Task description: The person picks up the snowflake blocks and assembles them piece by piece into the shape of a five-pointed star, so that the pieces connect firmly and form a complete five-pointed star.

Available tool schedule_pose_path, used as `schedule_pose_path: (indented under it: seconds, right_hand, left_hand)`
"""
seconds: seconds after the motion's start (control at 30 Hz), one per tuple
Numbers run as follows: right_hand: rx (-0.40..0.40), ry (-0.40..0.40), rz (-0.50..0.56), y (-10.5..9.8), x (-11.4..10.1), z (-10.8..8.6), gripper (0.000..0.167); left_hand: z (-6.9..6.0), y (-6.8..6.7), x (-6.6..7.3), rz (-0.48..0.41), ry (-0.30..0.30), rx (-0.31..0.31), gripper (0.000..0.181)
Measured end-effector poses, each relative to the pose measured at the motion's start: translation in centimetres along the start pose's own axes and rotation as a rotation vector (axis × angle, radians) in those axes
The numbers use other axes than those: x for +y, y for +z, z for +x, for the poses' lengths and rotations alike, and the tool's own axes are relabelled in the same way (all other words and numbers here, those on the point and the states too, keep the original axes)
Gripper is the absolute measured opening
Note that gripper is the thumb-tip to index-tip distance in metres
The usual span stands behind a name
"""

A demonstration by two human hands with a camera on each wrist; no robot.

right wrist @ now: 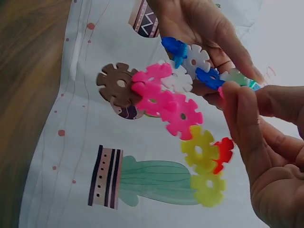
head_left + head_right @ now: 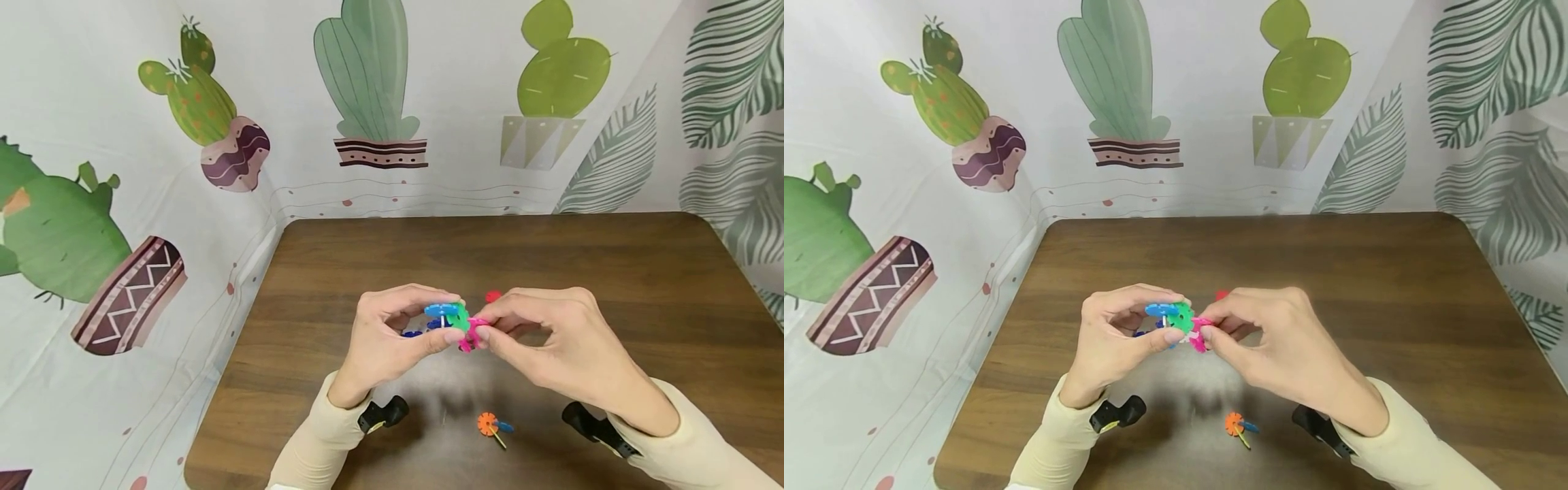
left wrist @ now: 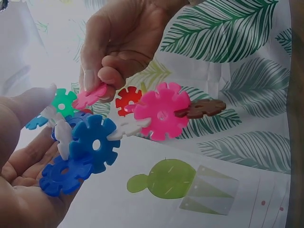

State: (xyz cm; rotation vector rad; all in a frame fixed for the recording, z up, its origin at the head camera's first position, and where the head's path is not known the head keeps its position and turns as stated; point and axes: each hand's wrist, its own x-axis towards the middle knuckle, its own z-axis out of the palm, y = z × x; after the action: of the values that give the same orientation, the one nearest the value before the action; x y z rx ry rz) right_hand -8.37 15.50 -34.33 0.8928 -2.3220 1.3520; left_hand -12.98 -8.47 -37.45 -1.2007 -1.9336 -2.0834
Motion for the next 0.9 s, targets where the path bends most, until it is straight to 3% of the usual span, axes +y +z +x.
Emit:
schedule_pose_path:
  seconds: [0.23,0.43,0.67,0.9]
  right_hand:
    - [0.02,-0.089,0.088,0.3,0.5,-0.1,0.039]
    - [0.023,-0.095,0.104,0.5,0.9,-0.3,0.039]
    - [0.065,-0.167,0.098,0.7,1.5,-0.5,0.042]
    - [0.045,-0.09,-0.01,-0.2,0.9,-0.5,0.041]
  left_hand:
    - [0.0,0.0,0.1,0.005,0.002,-0.019,0.035]
    - [-0.1,0.1,0.1,0.019,-0.014,-0.036,0.036]
    - [0.0,0.4,-0.2,0.031,-0.022,-0.061,0.036]
    - [0.1,0.5,-0.5,0.03,-0.048,-0.048,0.035]
